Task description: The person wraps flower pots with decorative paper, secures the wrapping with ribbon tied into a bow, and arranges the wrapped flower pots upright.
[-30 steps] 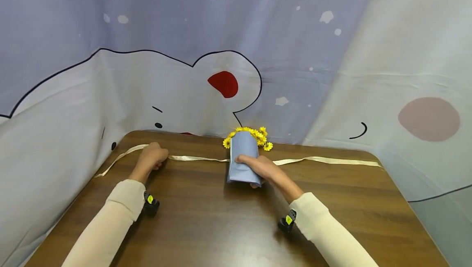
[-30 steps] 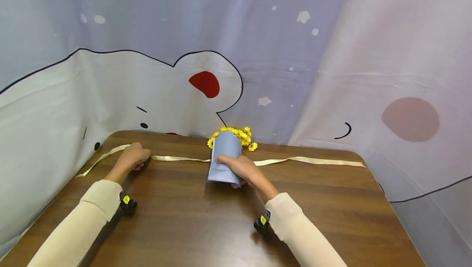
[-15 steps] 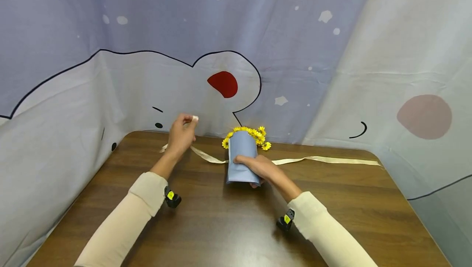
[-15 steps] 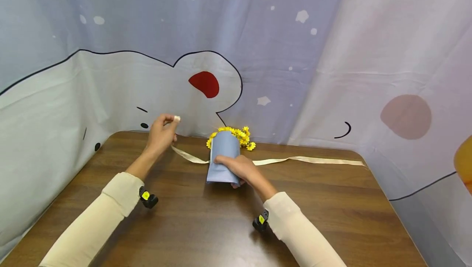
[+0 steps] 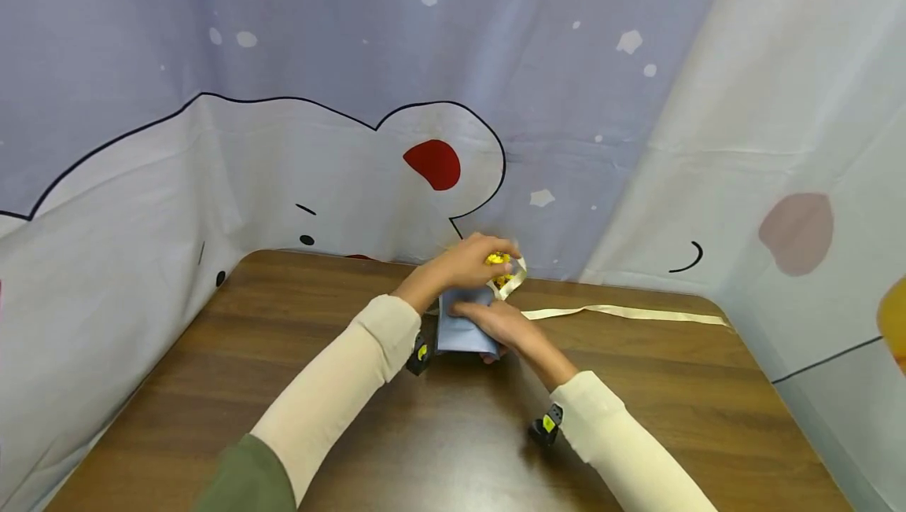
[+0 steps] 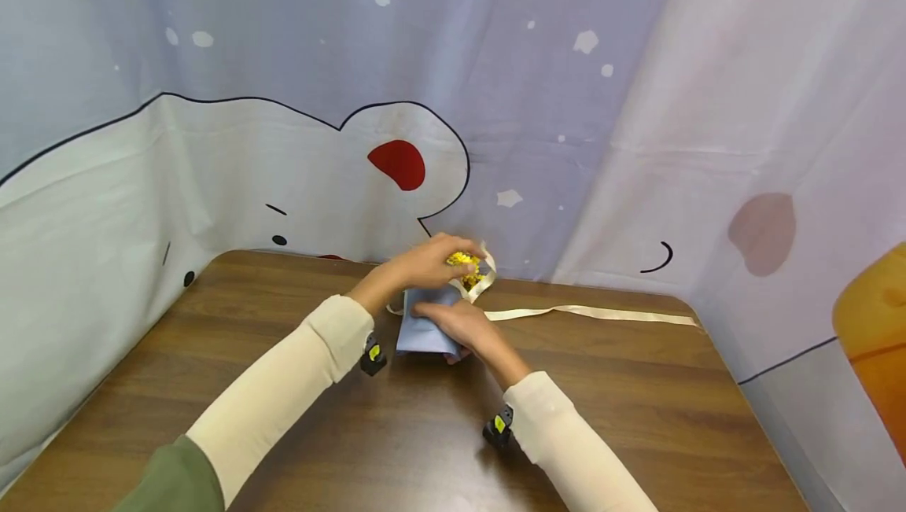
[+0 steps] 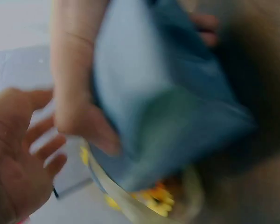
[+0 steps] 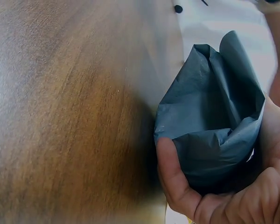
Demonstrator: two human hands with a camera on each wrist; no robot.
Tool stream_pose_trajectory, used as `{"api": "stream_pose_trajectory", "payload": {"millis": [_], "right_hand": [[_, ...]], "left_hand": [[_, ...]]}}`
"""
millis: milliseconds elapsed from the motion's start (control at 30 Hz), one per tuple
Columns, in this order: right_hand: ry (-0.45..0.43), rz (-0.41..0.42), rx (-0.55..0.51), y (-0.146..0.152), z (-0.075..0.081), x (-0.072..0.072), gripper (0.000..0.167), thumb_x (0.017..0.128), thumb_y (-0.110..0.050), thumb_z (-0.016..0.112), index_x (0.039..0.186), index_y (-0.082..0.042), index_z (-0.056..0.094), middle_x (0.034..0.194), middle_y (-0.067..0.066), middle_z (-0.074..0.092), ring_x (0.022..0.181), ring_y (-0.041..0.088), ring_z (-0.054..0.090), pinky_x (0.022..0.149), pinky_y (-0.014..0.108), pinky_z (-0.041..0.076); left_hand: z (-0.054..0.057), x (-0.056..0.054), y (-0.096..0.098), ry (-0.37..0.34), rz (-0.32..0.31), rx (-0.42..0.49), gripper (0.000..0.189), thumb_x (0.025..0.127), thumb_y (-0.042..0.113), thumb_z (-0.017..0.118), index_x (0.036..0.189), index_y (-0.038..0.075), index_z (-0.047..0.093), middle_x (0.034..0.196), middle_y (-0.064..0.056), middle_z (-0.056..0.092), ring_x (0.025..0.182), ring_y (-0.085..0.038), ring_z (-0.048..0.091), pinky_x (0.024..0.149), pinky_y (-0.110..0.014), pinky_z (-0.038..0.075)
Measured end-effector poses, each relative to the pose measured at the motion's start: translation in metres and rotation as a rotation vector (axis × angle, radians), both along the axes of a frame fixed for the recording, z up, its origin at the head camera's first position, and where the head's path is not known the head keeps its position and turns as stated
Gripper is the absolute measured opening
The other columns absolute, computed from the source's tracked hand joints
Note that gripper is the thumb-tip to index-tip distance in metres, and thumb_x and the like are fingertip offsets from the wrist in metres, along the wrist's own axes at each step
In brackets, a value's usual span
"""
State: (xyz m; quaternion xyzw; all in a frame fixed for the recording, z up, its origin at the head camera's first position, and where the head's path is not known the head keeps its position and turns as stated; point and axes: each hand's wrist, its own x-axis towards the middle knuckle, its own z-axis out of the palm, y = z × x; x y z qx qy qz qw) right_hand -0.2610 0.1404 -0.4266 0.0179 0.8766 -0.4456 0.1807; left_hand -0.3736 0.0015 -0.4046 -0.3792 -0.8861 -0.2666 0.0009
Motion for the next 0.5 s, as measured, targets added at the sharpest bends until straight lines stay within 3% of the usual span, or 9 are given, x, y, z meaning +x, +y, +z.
{"api": "stream_pose_trajectory", "payload": {"millis": [100,167,200,300,500], "right_hand": [[-0.015,-0.007,-0.017,0.000,0.001,0.000,0.058,0.088,-0.065,0.076,0.100,-0.008,0.072,0.078,0.007,0.072,0.055,0.019,0.065,0.053,0.034,0.062],[-0.015,-0.018,-0.007,0.000,0.002,0.000,0.061,0.086,-0.065,0.077,0.104,-0.007,0.072,0.081,0.008,0.074,0.056,0.020,0.066,0.053,0.034,0.062],[-0.011,-0.020,-0.001,0.000,0.002,-0.001,0.062,0.086,-0.065,0.077,0.106,-0.006,0.071,0.083,0.009,0.074,0.057,0.020,0.067,0.053,0.035,0.062],[0.009,-0.032,0.031,0.000,0.003,-0.001,0.066,0.086,-0.066,0.077,0.110,-0.004,0.070,0.088,0.012,0.075,0.060,0.022,0.069,0.053,0.036,0.063],[-0.001,-0.017,0.023,-0.004,-0.001,-0.001,0.067,0.086,-0.066,0.076,0.108,-0.004,0.071,0.087,0.011,0.074,0.058,0.023,0.069,0.054,0.037,0.064]], "left_hand": [[-0.019,0.007,-0.028,0.018,0.195,0.201,0.024,0.110,0.030,0.068,0.123,0.013,0.080,0.124,-0.006,0.080,0.119,-0.026,0.071,0.106,-0.046,0.056],[-0.011,0.030,-0.049,-0.056,0.308,0.244,0.020,0.106,0.023,0.069,0.113,0.008,0.080,0.113,-0.010,0.078,0.106,-0.027,0.071,0.097,-0.047,0.058],[-0.013,0.036,-0.057,-0.081,0.337,0.255,0.020,0.105,0.025,0.070,0.110,0.008,0.080,0.108,-0.009,0.077,0.101,-0.025,0.070,0.093,-0.045,0.058],[-0.014,0.052,-0.074,-0.147,0.314,0.213,0.021,0.105,0.027,0.074,0.110,0.007,0.080,0.104,-0.008,0.078,0.095,-0.022,0.070,0.087,-0.037,0.058],[-0.014,0.052,-0.064,-0.146,0.257,0.194,0.013,0.105,0.020,0.073,0.105,0.008,0.078,0.093,-0.003,0.074,0.085,-0.013,0.065,0.087,-0.032,0.051]]}}
